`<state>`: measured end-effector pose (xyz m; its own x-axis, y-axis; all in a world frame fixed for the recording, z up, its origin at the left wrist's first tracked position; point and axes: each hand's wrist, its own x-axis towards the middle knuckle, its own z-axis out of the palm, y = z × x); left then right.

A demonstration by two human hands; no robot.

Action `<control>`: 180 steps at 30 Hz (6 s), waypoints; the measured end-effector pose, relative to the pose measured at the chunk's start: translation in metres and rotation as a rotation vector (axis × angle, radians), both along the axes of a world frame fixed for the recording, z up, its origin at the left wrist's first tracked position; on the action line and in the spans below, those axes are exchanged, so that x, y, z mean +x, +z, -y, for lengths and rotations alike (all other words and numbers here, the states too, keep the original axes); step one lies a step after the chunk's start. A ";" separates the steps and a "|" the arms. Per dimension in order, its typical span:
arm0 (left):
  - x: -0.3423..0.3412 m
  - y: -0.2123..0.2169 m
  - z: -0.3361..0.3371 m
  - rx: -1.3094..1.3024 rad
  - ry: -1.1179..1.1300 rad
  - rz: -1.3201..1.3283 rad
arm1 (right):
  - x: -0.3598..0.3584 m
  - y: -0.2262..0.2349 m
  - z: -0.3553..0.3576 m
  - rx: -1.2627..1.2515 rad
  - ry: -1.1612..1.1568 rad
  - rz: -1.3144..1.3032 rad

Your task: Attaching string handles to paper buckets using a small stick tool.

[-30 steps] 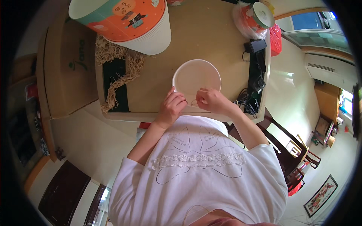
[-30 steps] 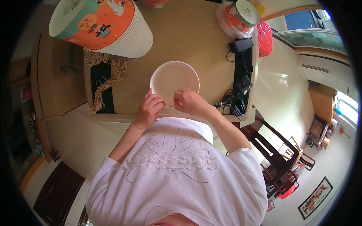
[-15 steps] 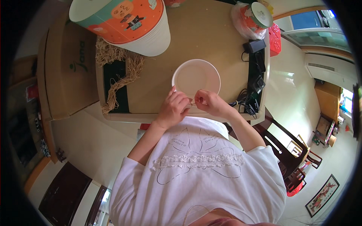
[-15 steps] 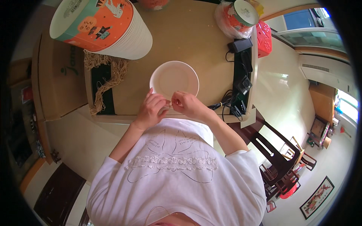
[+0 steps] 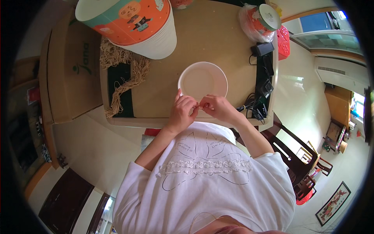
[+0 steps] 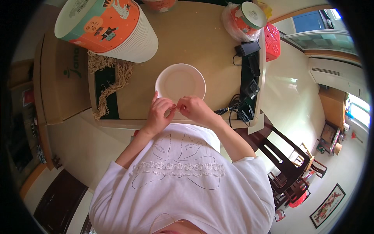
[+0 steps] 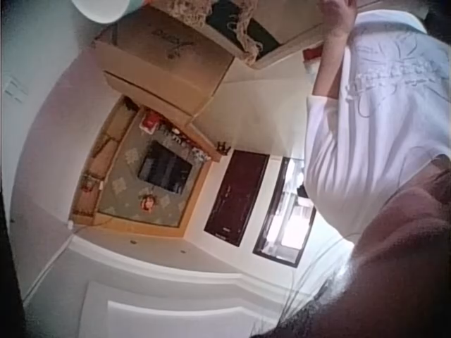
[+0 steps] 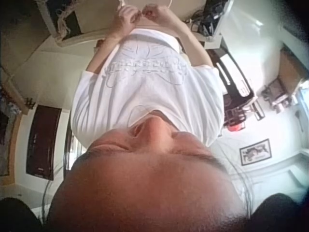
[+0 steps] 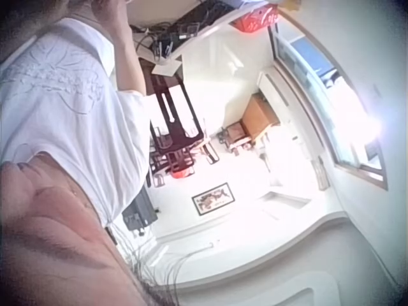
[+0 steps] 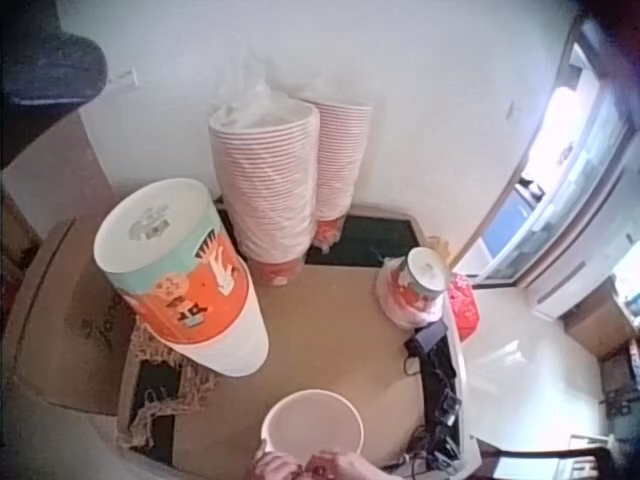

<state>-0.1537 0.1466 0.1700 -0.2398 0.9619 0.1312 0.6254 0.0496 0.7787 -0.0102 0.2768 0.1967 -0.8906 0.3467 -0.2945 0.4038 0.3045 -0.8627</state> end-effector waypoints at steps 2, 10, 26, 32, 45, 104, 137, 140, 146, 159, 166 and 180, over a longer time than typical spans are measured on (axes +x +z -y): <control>0.000 0.000 0.000 -0.008 -0.002 0.022 | -0.002 0.001 0.001 0.011 -0.010 0.003; -0.002 0.001 -0.002 -0.010 0.021 0.093 | -0.005 -0.008 0.008 0.081 -0.080 -0.039; -0.002 -0.003 0.001 -0.002 0.041 0.069 | -0.008 -0.015 0.004 0.239 -0.071 -0.106; 0.003 0.013 0.007 0.005 0.019 -0.175 | -0.012 -0.039 -0.011 0.416 0.174 0.016; -0.011 -0.007 0.008 0.071 -0.192 -0.139 | -0.010 -0.027 -0.012 0.073 -0.155 -0.033; 0.020 -0.006 -0.052 -0.256 0.101 0.458 | 0.024 -0.042 0.038 -0.062 -0.856 -0.245; 0.016 -0.002 -0.052 -0.316 0.122 0.648 | 0.023 -0.016 -0.002 0.329 -0.569 -0.300; 0.015 -0.008 -0.051 -0.291 0.116 0.590 | 0.020 -0.015 -0.014 0.411 -0.451 -0.312; 0.017 -0.001 -0.050 -0.174 0.125 0.530 | 0.015 -0.005 -0.018 0.364 -0.275 -0.212; 0.015 0.004 -0.046 -0.110 0.035 0.812 | 0.019 -0.005 -0.010 0.433 -0.177 -0.134; 0.006 0.038 -0.028 -0.354 -0.142 0.635 | 0.019 0.024 -0.016 0.435 -0.220 -0.216; -0.040 0.036 0.068 -0.367 -0.069 0.201 | 0.075 0.083 -0.062 -0.119 0.144 0.095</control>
<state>-0.1938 0.0781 0.2059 -0.1589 0.9509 -0.2656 0.4749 0.3094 0.8239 0.0647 0.3393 0.2801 -0.8949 0.1753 -0.4104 0.4443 0.2636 -0.8562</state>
